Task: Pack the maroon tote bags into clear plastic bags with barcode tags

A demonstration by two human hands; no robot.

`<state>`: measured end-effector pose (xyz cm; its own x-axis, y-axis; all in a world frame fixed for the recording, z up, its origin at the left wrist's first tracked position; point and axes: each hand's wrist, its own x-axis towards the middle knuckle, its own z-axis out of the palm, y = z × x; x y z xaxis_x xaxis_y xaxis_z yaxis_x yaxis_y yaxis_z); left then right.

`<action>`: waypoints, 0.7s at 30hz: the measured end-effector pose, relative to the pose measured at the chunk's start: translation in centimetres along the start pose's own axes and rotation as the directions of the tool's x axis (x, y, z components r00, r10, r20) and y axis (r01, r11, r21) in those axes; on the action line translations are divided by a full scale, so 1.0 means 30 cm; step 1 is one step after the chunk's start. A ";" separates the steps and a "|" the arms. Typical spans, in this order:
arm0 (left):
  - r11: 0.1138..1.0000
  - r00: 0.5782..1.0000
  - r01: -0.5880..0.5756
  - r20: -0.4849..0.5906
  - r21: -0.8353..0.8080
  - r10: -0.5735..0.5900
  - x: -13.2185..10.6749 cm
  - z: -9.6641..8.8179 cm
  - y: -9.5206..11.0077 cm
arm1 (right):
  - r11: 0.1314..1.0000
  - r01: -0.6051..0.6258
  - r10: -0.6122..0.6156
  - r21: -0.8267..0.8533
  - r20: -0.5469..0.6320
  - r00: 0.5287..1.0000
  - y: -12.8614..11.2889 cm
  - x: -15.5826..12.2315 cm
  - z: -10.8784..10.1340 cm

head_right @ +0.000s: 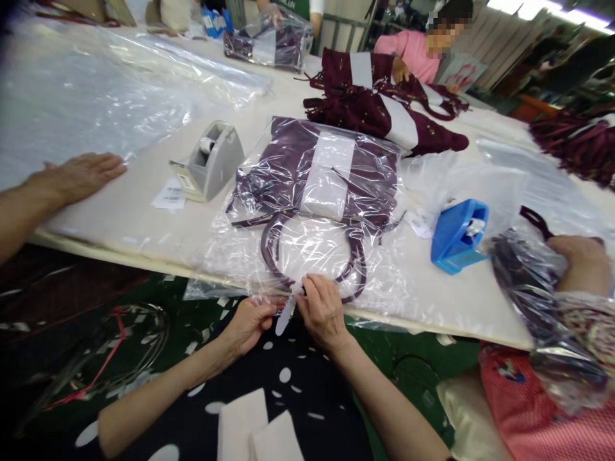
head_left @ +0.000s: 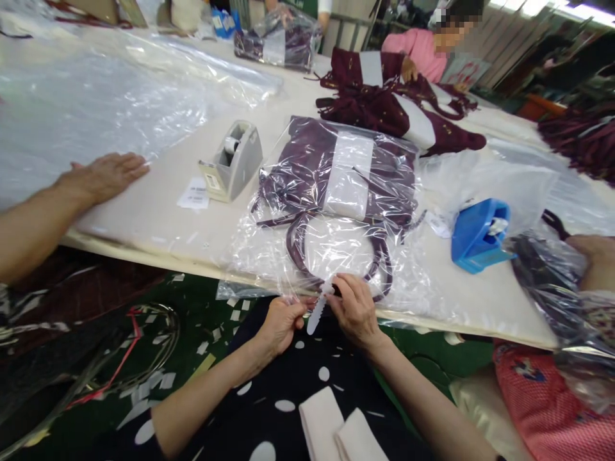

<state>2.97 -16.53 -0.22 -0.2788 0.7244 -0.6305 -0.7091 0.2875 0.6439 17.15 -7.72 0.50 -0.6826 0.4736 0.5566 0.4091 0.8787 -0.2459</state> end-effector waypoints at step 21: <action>0.998 0.999 0.002 0.043 0.064 -0.004 -0.038 0.016 0.030 | 0.938 0.246 -0.197 -0.244 0.209 0.958 0.019 0.109 0.011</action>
<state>2.97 -16.80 1.29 -0.2478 0.7491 -0.6143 -0.6670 0.3280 0.6690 14.97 -5.64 1.92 -0.8608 0.2932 0.4160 0.3638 0.9261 0.1000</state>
